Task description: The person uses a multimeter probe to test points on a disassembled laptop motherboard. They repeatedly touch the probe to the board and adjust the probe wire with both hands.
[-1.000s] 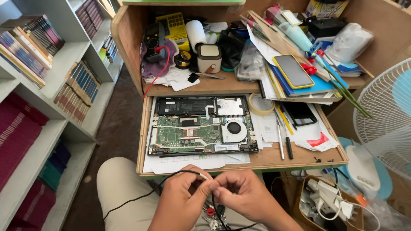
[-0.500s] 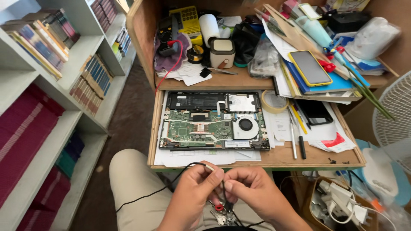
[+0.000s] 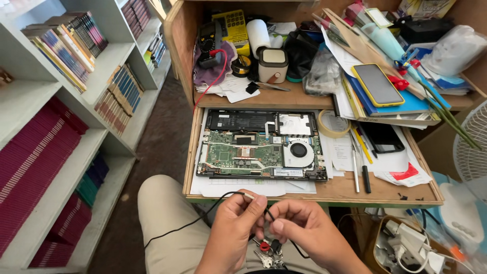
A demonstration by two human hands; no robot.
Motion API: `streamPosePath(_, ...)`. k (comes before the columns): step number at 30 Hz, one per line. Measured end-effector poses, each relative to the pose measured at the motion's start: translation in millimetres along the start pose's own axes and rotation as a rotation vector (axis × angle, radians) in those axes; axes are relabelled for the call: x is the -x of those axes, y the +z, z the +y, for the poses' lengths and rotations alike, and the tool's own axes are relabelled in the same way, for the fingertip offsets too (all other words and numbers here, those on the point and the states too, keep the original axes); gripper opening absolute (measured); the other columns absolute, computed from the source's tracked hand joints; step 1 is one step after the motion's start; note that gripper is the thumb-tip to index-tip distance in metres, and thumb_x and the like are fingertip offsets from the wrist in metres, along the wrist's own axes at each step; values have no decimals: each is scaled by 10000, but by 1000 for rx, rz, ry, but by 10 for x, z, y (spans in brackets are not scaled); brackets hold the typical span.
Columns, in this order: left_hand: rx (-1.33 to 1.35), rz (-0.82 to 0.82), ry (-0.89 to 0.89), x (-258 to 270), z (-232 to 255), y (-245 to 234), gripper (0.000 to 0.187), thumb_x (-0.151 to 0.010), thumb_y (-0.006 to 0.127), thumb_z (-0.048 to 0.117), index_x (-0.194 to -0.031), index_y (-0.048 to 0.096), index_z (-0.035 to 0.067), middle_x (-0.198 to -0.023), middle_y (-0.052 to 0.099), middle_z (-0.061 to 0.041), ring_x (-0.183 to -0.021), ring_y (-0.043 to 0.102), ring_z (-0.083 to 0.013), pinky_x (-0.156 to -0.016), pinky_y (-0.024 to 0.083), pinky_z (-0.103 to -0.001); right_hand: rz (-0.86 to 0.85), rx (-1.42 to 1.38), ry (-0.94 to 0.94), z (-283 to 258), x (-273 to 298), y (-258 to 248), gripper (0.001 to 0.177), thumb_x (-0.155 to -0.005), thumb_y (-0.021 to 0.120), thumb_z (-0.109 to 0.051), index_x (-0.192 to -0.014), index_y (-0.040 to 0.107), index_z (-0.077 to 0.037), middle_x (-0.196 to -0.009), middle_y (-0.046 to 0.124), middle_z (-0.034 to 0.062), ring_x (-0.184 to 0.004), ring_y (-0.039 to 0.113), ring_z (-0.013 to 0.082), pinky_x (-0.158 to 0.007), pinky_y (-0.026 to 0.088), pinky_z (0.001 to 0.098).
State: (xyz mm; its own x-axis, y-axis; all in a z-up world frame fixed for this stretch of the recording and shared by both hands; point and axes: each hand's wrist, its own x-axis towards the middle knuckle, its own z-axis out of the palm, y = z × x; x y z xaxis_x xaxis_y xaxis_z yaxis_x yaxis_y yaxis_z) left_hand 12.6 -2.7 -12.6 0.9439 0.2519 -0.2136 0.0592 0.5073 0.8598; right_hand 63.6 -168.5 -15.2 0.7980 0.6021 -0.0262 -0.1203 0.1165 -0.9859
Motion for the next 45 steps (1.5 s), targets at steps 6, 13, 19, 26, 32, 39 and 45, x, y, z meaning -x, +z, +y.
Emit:
streamPosePath(6,117,-42,-103,-16,-42,-22,245,-962,739,149,-809,643,-16,-656,608,-134,-474,513,-178,-412,407,-265,-27,-57,-72,-16,10,26,183,-904,735,-123,-956,764,50,-747,729,124,-641,606,166,-622,529,300)
streamPosePath(13,221,-67,-210,13,-3,-8,252,-973,717,182,-823,658,-11,-641,596,-119,-530,531,-162,-428,389,-255,24,-40,-71,107,10,-16,156,-938,702,-90,-989,771,40,-786,739,108,-697,660,167,-655,553,307)
streamPosePath(19,252,-127,-206,12,-30,-49,236,-977,710,202,-852,656,9,-658,564,-84,-557,511,-126,-457,386,-236,70,76,-146,108,12,-9,114,-938,701,-88,-989,750,1,-774,717,86,-712,645,151,-682,542,296)
streamPosePath(26,229,-111,-187,-4,-57,-109,186,-957,732,140,-962,716,-45,-666,548,-80,-584,490,-118,-483,388,-226,140,87,-156,56,14,32,96,-937,696,-58,-953,759,13,-753,682,63,-681,576,138,-662,490,280)
streamPosePath(32,216,-136,-155,2,-62,-124,171,-956,729,121,-971,721,-50,-676,554,-73,-596,483,-114,-507,383,-226,151,101,-150,49,10,32,96,-930,694,-68,-936,755,7,-738,697,73,-666,596,146,-640,509,285)
streamPosePath(39,54,-96,-19,-73,-262,-127,110,-935,750,96,-942,709,-6,-634,589,-89,-535,525,-138,-476,433,-255,211,166,-132,181,-33,-36,79,-921,709,-65,-936,764,-11,-715,664,38,-637,576,114,-603,499,265)
streamPosePath(45,-246,-38,47,-147,-213,-190,133,-878,807,132,-896,784,1,-701,649,-53,-500,528,-140,-486,422,-255,152,181,-174,289,-107,-128,84,-904,777,-90,-889,788,-8,-728,708,27,-690,596,102,-638,462,254)
